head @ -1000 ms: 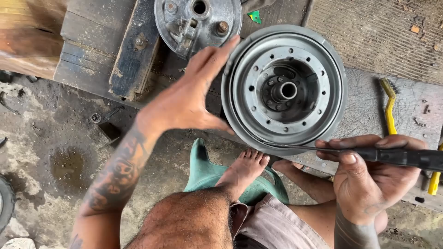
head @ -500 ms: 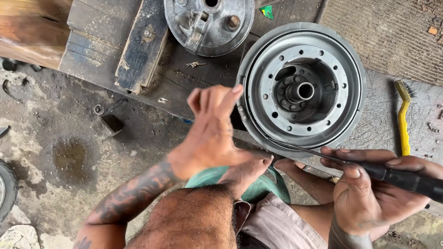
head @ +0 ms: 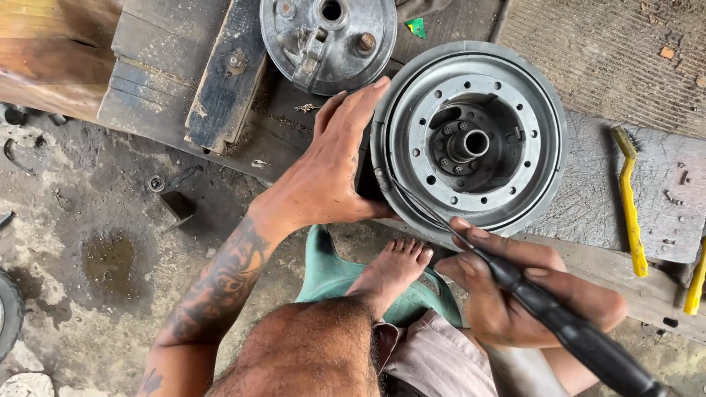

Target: Cleaning a motorcycle brake hub using a brush and a scraping tool to remove dirt and debris.

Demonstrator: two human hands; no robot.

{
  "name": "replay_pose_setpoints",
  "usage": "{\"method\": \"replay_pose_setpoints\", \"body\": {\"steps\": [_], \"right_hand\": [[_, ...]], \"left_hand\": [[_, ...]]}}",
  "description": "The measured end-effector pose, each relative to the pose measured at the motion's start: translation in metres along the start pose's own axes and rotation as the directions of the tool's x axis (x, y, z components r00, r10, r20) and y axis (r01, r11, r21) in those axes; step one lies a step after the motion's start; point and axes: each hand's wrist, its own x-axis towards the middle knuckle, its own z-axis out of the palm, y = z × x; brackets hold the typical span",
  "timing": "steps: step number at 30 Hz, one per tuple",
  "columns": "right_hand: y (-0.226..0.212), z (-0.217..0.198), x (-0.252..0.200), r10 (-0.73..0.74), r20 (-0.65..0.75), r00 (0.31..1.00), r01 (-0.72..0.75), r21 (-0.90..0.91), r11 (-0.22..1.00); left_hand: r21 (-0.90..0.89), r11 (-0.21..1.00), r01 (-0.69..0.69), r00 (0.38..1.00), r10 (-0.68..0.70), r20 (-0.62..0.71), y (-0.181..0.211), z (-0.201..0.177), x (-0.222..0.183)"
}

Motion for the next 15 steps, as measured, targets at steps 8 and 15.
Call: {"method": "replay_pose_setpoints", "body": {"steps": [8,15], "right_hand": [[0.045,-0.071,-0.032,0.267,0.542,0.796,-0.3,-0.03,0.954],[0.047,-0.076,-0.028,0.148,0.626,0.766,-0.356,0.22,0.908]], "left_hand": [[0.053,0.999,-0.003,0.99,0.011,-0.14,-0.004,0.02,-0.007],[0.085,0.995,0.044,0.981,-0.027,-0.19,0.001,0.03,-0.008]]}}
